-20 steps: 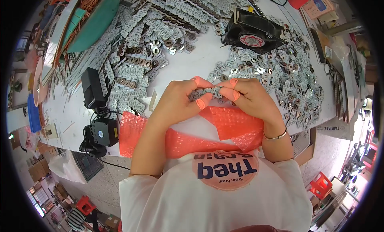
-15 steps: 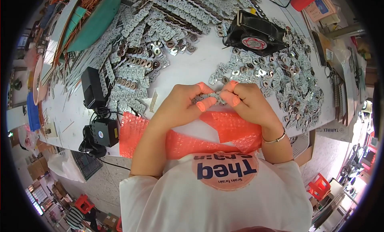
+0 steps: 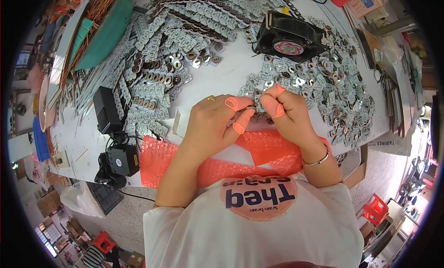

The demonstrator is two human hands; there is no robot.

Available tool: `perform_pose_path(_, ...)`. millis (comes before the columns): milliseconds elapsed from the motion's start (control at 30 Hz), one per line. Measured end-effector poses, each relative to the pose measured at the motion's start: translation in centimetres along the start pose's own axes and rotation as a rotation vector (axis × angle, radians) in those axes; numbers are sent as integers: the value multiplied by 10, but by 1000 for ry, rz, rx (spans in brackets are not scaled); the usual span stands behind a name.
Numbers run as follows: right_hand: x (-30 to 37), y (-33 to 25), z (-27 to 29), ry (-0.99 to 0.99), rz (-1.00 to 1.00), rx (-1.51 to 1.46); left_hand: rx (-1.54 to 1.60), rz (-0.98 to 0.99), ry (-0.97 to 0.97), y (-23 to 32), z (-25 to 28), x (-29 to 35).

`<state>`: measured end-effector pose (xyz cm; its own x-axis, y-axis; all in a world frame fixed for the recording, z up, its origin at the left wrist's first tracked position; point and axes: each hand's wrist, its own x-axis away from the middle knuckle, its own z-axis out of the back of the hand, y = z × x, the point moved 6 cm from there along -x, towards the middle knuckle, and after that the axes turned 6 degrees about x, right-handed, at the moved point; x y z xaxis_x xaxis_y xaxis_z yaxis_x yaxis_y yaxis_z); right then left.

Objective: Assembling or inspecting small metal rings and washers at a factory workstation.

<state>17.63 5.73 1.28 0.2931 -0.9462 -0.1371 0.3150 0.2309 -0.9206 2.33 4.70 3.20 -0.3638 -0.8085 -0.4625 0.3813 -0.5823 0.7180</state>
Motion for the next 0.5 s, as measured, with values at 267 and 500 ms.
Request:
perform_pose_path(267,0,6,4,62,-50,-9,-65,56,106,-2,-4,0)
perform_pose_path(500,2,5,4,106,-32,3,-120,-55,84,8,-6,-3)
